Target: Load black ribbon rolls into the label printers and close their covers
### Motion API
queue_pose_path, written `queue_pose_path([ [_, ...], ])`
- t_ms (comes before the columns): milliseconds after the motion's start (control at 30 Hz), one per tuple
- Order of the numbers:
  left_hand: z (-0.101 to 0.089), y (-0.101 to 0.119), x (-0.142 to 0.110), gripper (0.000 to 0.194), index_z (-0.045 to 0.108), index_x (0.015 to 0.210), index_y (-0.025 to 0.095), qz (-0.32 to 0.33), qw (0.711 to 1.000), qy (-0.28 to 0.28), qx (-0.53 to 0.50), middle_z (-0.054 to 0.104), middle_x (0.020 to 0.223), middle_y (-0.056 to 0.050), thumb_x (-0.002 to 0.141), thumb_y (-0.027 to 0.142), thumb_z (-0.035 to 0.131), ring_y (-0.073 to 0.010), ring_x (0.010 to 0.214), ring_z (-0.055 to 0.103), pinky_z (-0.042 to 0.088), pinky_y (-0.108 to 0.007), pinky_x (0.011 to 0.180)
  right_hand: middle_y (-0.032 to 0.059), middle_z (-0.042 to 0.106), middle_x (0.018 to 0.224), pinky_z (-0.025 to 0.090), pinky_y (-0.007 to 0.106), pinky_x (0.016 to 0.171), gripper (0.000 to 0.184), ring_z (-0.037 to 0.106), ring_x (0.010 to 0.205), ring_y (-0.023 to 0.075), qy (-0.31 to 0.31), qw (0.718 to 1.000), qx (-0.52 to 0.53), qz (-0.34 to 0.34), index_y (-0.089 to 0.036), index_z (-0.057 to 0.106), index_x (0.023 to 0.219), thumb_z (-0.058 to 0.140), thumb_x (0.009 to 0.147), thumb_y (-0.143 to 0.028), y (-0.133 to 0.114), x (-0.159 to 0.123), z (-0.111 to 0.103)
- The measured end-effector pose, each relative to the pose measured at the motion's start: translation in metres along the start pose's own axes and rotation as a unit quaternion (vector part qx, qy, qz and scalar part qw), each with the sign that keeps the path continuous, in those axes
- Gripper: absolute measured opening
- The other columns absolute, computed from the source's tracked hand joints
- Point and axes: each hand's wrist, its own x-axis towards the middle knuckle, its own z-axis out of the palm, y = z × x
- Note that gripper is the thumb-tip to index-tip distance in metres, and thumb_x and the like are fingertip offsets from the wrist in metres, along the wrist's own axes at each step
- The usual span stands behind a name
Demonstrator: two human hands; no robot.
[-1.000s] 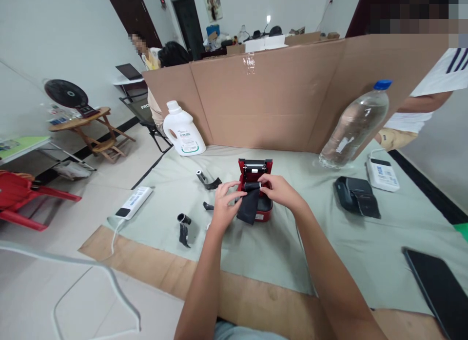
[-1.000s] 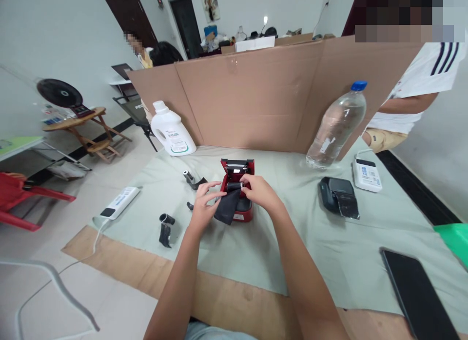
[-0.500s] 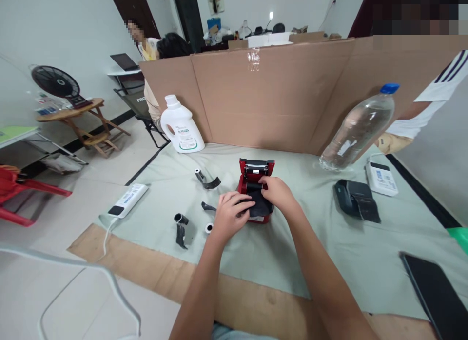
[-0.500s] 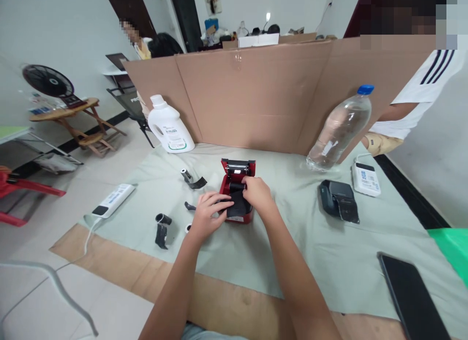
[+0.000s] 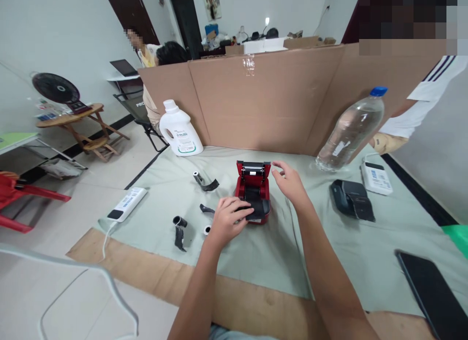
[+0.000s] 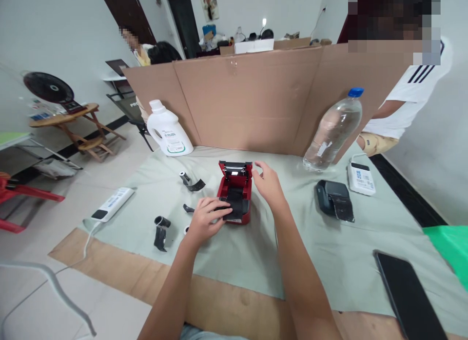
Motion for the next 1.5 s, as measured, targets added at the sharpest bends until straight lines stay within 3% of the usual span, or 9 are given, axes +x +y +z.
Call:
queue_pose_path([
  [133, -0.001, 0.003, -0.004, 0.028, 0.076, 0.109, 0.027, 0.016, 1.0, 0.017, 0.001, 0.077, 0.113, -0.003, 0.088, 0.012, 0.065, -0.0225, 0.105, 0.064, 0.046, -0.042, 0.092, 0.0095, 0.068, 0.13, 0.052, 0.038, 0.083, 0.048, 0.064, 0.08, 0.0177, -0.012, 0.992, 0.125, -0.005, -0.022, 0.063, 0.13, 0.053, 0.091, -0.048, 0.006, 0.004, 0.014],
  [267, -0.004, 0.006, -0.003, 0.026, 0.075, 0.107, 0.026, 0.024, 0.999, 0.022, -0.002, 0.078, 0.112, -0.003, 0.087, 0.012, 0.067, -0.0226, 0.104, 0.064, 0.045, -0.041, 0.091, 0.0054, 0.073, 0.097, 0.051, 0.035, 0.077, 0.036, 0.061, 0.076, 0.0178, -0.005, 0.985, 0.17, 0.015, -0.02, 0.071, 0.099, 0.055, 0.088, -0.051, 0.005, 0.004, 0.017],
  [367, -0.007, 0.007, -0.003, 0.023, 0.074, 0.105, 0.025, 0.025, 1.0, 0.018, -0.006, 0.078, 0.11, -0.002, 0.087, 0.012, 0.066, -0.021, 0.1, 0.067, 0.044, -0.041, 0.091, 0.0063, 0.072, 0.1, 0.052, 0.035, 0.081, 0.028, 0.061, 0.087, 0.0204, -0.009, 0.984, 0.174, 0.032, -0.02, 0.069, 0.081, 0.061, 0.082, -0.047, 0.008, -0.001, 0.015],
  [633, -0.008, 0.016, -0.009, 0.022, 0.076, 0.101, 0.027, 0.019, 0.999, 0.038, 0.022, 0.079, 0.108, -0.003, 0.087, 0.015, 0.065, -0.0247, 0.108, 0.066, 0.043, -0.044, 0.094, 0.0136, 0.058, 0.142, 0.051, 0.047, 0.103, 0.073, 0.06, 0.122, 0.0287, -0.086, 0.957, 0.245, 0.129, -0.025, 0.054, 0.142, 0.069, 0.072, -0.039, 0.048, -0.043, 0.032],
  [833, -0.024, 0.004, 0.0, 0.029, 0.075, 0.109, 0.027, -0.145, 0.984, -0.028, -0.103, 0.073, 0.122, -0.005, 0.09, 0.02, 0.055, -0.0244, 0.115, 0.063, 0.046, -0.044, 0.101, 0.0132, 0.057, 0.147, 0.047, 0.047, 0.11, 0.068, 0.056, 0.132, 0.0301, -0.059, 0.945, 0.298, 0.123, -0.024, 0.057, 0.139, 0.069, 0.076, -0.045, 0.052, -0.058, 0.044],
  [1033, -0.024, -0.035, 0.043, 0.026, 0.066, 0.1, 0.02, -0.43, 0.867, -0.114, -0.224, 0.069, 0.078, -0.002, 0.085, 0.04, 0.062, -0.0184, 0.073, 0.066, 0.05, -0.029, 0.069, 0.0125, 0.059, 0.147, 0.048, 0.049, 0.108, 0.059, 0.058, 0.131, 0.0301, -0.06, 0.945, 0.298, 0.122, -0.024, 0.059, 0.134, 0.065, 0.08, -0.046, 0.05, -0.061, 0.043],
  [1133, -0.023, -0.04, 0.055, 0.022, 0.058, 0.09, 0.022, -0.478, 0.812, -0.182, -0.281, 0.062, 0.071, 0.002, 0.08, 0.041, 0.064, -0.0154, 0.065, 0.062, 0.04, -0.023, 0.056, 0.0132, 0.059, 0.146, 0.048, 0.05, 0.108, 0.058, 0.058, 0.13, 0.0302, -0.056, 0.946, 0.294, 0.124, -0.023, 0.059, 0.134, 0.064, 0.08, -0.044, 0.049, -0.063, 0.045],
  [1300, -0.024, -0.038, 0.056, 0.026, 0.052, 0.089, 0.025, -0.526, 0.771, -0.181, -0.31, 0.058, 0.072, 0.003, 0.076, 0.043, 0.064, -0.0125, 0.062, 0.056, 0.032, -0.019, 0.051, 0.0135, 0.063, 0.14, 0.046, 0.046, 0.111, 0.052, 0.06, 0.127, 0.0275, -0.02, 0.957, 0.276, 0.093, -0.021, 0.059, 0.131, 0.062, 0.081, -0.035, 0.045, -0.065, 0.05],
  [1500, -0.014, -0.036, 0.046, 0.027, 0.058, 0.093, 0.023, -0.499, 0.795, -0.142, -0.314, 0.06, 0.073, 0.001, 0.078, 0.044, 0.065, -0.0137, 0.066, 0.057, 0.036, -0.021, 0.054, 0.0135, 0.063, 0.14, 0.049, 0.048, 0.107, 0.051, 0.06, 0.127, 0.0295, -0.025, 0.958, 0.268, 0.102, -0.021, 0.062, 0.128, 0.062, 0.087, -0.051, 0.048, -0.076, 0.048],
])
